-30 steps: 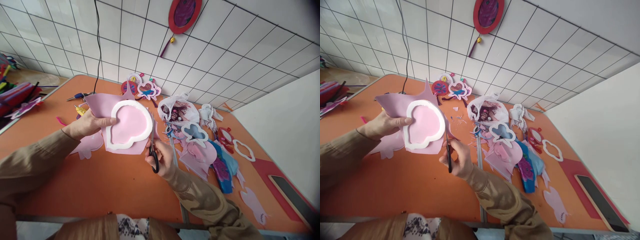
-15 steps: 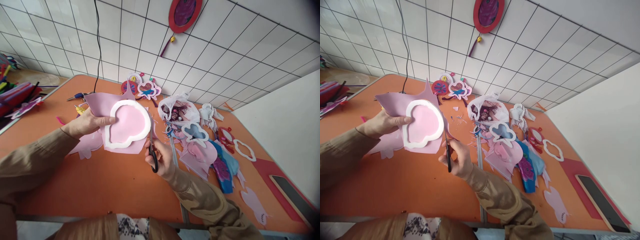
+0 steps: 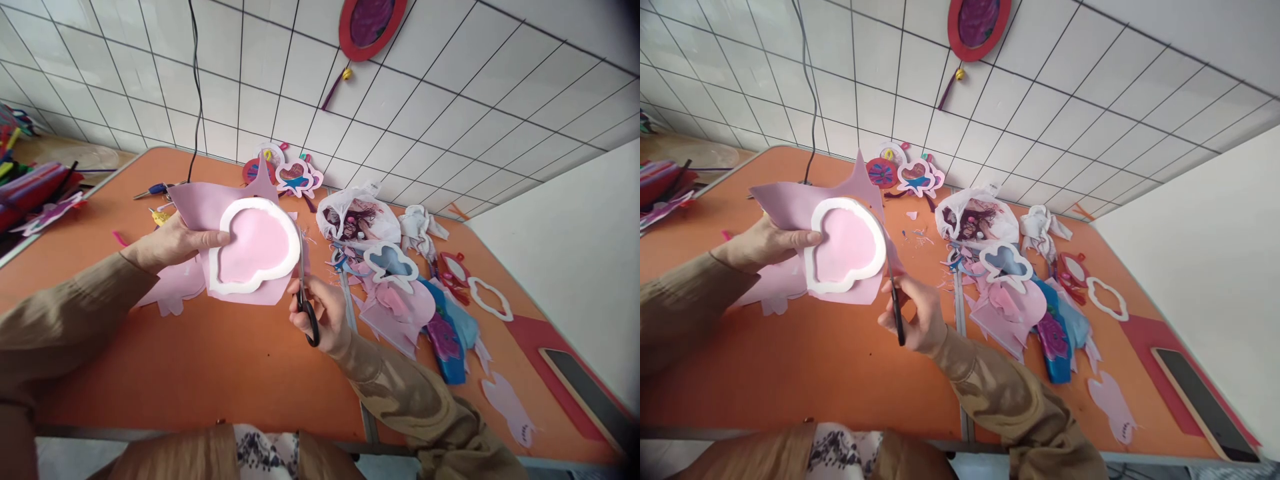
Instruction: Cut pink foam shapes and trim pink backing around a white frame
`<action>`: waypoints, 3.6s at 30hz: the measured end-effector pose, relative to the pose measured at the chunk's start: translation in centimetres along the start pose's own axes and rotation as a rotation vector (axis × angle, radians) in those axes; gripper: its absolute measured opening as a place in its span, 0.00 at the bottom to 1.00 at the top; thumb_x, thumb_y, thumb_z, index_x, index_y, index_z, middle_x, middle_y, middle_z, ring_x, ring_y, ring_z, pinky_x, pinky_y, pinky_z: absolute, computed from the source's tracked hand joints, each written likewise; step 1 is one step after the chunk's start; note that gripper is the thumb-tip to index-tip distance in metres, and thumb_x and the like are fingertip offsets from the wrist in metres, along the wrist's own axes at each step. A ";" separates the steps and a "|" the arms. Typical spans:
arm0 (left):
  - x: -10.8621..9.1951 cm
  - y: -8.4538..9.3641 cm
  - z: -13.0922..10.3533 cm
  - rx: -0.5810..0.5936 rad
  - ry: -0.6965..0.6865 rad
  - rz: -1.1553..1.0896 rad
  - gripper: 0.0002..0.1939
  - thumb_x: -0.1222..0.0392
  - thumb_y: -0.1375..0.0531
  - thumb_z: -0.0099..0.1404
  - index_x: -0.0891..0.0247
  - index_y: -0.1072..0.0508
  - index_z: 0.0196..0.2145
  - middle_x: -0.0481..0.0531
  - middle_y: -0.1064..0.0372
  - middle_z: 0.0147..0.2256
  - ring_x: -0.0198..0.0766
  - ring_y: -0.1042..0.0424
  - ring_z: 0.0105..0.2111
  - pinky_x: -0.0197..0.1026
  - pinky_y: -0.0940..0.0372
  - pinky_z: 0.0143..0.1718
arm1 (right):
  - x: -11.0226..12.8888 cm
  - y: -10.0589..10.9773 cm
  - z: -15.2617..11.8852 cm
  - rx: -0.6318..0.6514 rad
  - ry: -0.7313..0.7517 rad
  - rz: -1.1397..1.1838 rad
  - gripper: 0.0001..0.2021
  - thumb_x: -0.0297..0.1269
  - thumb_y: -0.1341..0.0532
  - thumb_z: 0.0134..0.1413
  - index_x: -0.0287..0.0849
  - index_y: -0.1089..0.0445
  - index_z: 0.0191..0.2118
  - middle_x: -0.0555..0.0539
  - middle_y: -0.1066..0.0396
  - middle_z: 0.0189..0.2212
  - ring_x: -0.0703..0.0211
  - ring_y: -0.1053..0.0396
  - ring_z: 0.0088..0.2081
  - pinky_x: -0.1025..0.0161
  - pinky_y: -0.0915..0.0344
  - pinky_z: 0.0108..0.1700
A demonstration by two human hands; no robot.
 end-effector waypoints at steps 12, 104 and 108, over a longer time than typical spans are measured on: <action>-0.5 -0.3 -0.1 0.022 -0.013 -0.036 0.36 0.56 0.26 0.54 0.66 0.29 0.58 0.58 0.20 0.40 0.53 0.21 0.41 0.45 0.24 0.37 | 0.6 0.1 0.2 -0.032 0.083 -0.116 0.16 0.48 0.32 0.56 0.40 0.31 0.38 0.51 0.32 0.20 0.63 0.33 0.21 0.66 0.33 0.26; 2.2 0.8 1.1 -0.285 -0.025 -0.443 0.33 0.55 0.25 0.52 0.64 0.25 0.55 0.61 0.19 0.45 0.58 0.21 0.48 0.54 0.25 0.54 | -1.5 2.3 2.0 0.513 -0.348 -0.865 0.14 0.27 0.31 0.50 0.45 0.27 0.43 0.47 0.21 0.42 0.52 0.23 0.43 0.60 0.37 0.42; 1.9 0.1 0.6 -0.226 0.008 -0.404 0.35 0.54 0.25 0.53 0.61 0.27 0.58 0.60 0.19 0.45 0.59 0.21 0.48 0.54 0.24 0.52 | -1.9 2.0 1.7 0.579 -0.279 -0.966 0.12 0.28 0.32 0.53 0.44 0.24 0.45 0.46 0.22 0.39 0.50 0.25 0.43 0.59 0.38 0.43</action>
Point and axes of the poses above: each hand's wrist, its own z-axis towards the middle knuckle, its own y-axis out of the back of the hand, x = y × z, the point moved 3 cm from there along z, towards the middle knuckle
